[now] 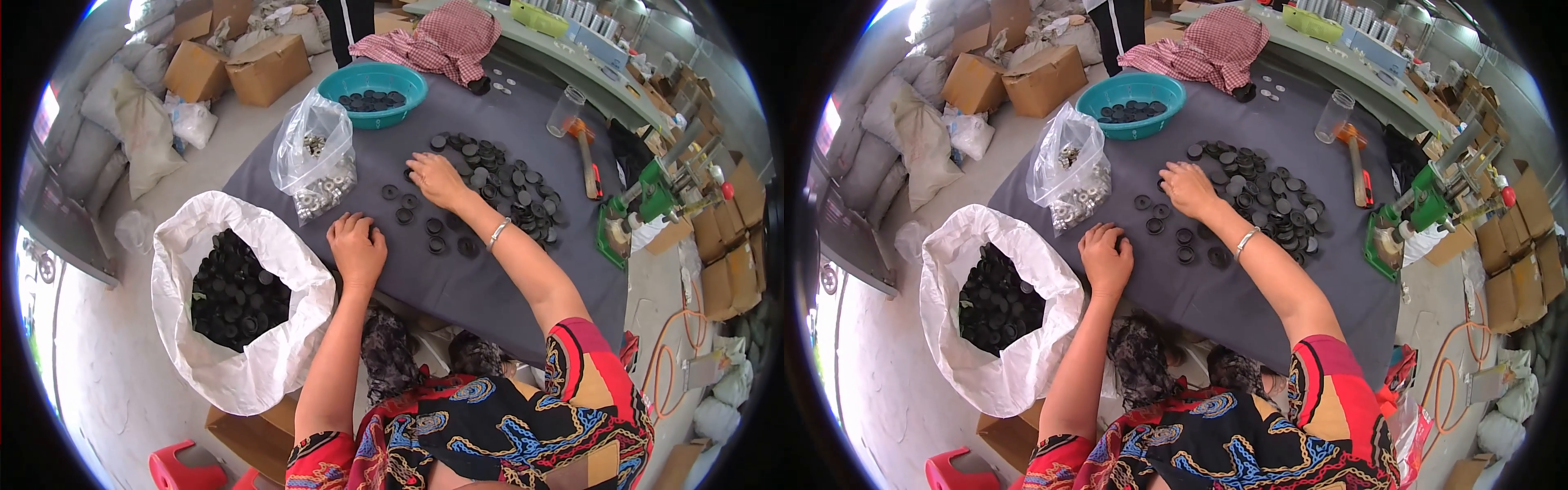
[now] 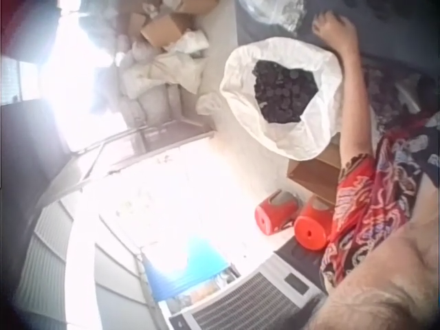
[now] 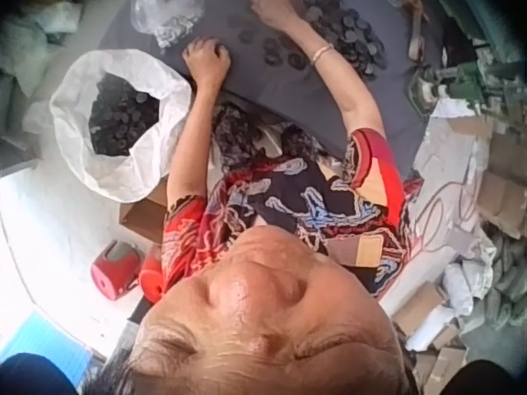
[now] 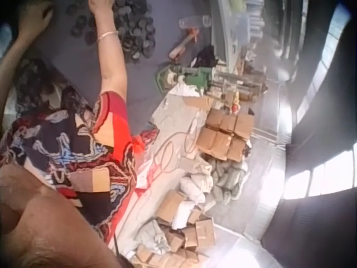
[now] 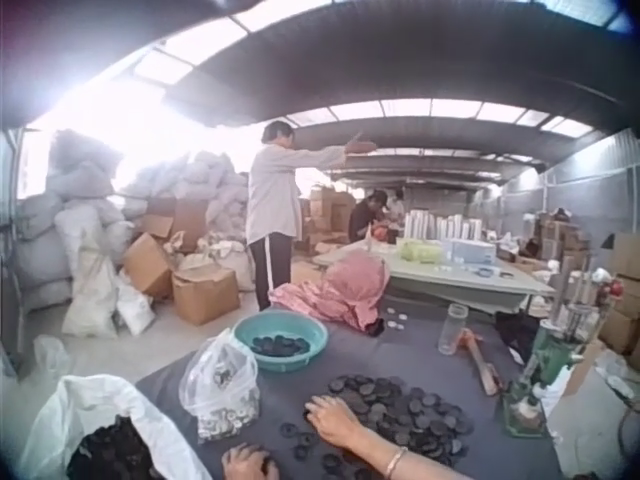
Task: The person removes black rubber pieces from a bag, places them onto a table, and spreads and arranges them flat across the surface by hand.
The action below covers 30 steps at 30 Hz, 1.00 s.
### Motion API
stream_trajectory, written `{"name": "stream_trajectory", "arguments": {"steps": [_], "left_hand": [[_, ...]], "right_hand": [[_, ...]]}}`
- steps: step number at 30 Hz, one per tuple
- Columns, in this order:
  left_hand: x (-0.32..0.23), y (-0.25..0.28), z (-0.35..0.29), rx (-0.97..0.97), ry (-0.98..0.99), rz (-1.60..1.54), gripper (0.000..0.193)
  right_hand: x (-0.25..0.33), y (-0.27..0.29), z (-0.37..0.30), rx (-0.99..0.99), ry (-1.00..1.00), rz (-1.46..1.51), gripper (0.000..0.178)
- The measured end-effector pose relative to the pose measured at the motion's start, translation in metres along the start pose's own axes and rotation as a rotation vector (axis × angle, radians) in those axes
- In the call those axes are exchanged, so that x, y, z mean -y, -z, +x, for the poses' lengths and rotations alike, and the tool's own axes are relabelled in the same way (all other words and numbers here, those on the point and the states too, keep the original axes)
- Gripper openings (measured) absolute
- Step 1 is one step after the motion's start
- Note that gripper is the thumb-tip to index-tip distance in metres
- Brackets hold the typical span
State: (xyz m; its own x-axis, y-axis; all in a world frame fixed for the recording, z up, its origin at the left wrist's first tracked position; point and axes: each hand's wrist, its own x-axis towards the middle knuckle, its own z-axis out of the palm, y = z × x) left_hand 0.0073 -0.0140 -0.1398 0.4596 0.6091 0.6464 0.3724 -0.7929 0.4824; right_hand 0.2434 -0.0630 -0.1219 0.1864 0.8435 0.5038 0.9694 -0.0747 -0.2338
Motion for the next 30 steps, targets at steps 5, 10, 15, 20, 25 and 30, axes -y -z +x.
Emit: {"name": "stream_trajectory", "arguments": {"steps": [5, 10, 15, 20, 25, 30], "left_hand": [[-0.002, 0.0, 0.001, -0.001, -0.001, 0.0, 0.015], [-0.004, 0.002, 0.002, 0.012, -0.002, 0.0, 0.015], [-0.001, -0.001, 0.0, 0.018, 0.0, -0.003, 0.016], [-0.003, 0.002, 0.001, 0.023, -0.001, 0.009, 0.017], [-0.002, 0.0, 0.001, 0.027, 0.012, -0.001, 0.017], [-0.002, 0.001, 0.001, 0.023, 0.017, -0.015, 0.016]], "right_hand": [[0.008, 0.006, -0.006, 0.257, -0.196, -0.129, 0.052], [0.015, 0.005, -0.008, 0.289, -0.229, -0.101, 0.063], [0.046, -0.004, -0.017, 0.389, -0.192, -0.124, 0.072], [0.004, 0.017, 0.014, 0.019, -0.211, -0.273, 0.029], [-0.038, 0.021, 0.033, 0.163, -0.211, -0.487, 0.025], [-0.07, 0.021, 0.041, 0.298, -0.096, -0.402, 0.021]]}}
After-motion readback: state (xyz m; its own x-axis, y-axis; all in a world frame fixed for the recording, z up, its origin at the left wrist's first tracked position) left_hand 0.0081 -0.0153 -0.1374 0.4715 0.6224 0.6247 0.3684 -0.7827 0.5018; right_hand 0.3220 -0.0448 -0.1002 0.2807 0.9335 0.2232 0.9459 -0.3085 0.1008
